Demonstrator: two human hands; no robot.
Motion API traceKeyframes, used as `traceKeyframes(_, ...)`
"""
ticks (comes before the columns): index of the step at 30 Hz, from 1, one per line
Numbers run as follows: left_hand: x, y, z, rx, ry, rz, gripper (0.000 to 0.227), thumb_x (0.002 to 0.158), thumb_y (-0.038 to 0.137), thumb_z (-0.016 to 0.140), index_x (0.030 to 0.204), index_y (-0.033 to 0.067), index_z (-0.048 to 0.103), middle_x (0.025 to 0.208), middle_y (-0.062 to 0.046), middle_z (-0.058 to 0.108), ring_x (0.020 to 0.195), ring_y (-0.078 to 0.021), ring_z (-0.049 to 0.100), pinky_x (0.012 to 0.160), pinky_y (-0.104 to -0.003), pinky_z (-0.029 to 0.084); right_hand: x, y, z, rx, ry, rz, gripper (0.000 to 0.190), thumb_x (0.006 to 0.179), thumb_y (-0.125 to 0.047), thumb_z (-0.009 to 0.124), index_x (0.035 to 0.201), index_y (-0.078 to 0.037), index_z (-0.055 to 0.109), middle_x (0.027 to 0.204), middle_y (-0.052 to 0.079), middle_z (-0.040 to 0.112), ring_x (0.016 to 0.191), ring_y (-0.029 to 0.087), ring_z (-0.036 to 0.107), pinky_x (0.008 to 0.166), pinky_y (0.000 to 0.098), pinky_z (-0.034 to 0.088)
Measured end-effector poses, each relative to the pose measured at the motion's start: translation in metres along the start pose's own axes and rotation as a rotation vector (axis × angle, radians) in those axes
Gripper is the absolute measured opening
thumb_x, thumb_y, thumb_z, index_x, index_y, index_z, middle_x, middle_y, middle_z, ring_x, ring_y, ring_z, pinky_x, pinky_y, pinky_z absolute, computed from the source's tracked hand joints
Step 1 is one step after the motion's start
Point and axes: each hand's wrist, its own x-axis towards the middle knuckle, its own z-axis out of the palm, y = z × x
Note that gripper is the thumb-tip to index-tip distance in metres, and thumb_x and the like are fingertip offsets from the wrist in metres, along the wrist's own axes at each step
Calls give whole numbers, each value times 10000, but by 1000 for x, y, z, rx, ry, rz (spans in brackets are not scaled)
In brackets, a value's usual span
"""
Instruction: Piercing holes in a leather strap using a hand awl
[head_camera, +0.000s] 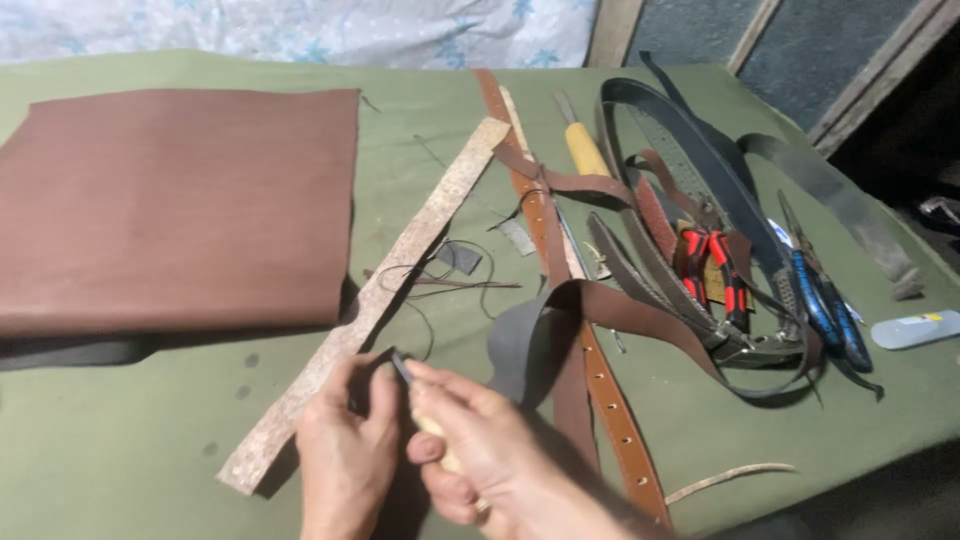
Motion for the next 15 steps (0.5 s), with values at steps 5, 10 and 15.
traceKeyframes(5, -2, 7, -9, -139, -73, -48, 318, 828, 207, 727, 1129, 237, 823, 955, 12, 863, 860, -93, 754, 828, -262, 561, -13, -18, -11, 169, -178, 127, 366, 1010, -256, 612, 1366, -306, 686, 647, -5, 389, 318, 25, 229, 254, 177, 123)
traceKeyframes(10, 1, -11, -4, -62, -55, 158, 158, 849, 237, 686, 964, 223, 794, 729, 21, 779, 678, -120, 655, 703, -298, 523, -7, -18, -22, 246, -271, 284, 274, 1016, -342, 623, 1282, -384, 673, 665, -55, 387, 320, 0, 220, 242, 152, 142)
traceKeyframes(15, -5, -4, -5, 187, -93, 94, 319, 722, 198, 561, 972, 301, 732, 582, -87, 694, 550, -308, 584, 644, -432, 474, -9, -7, -1, 183, -69, 99, 171, 1077, -244, 569, 1232, -255, 639, 646, 53, 427, 328, 61, 268, 268, 200, 115)
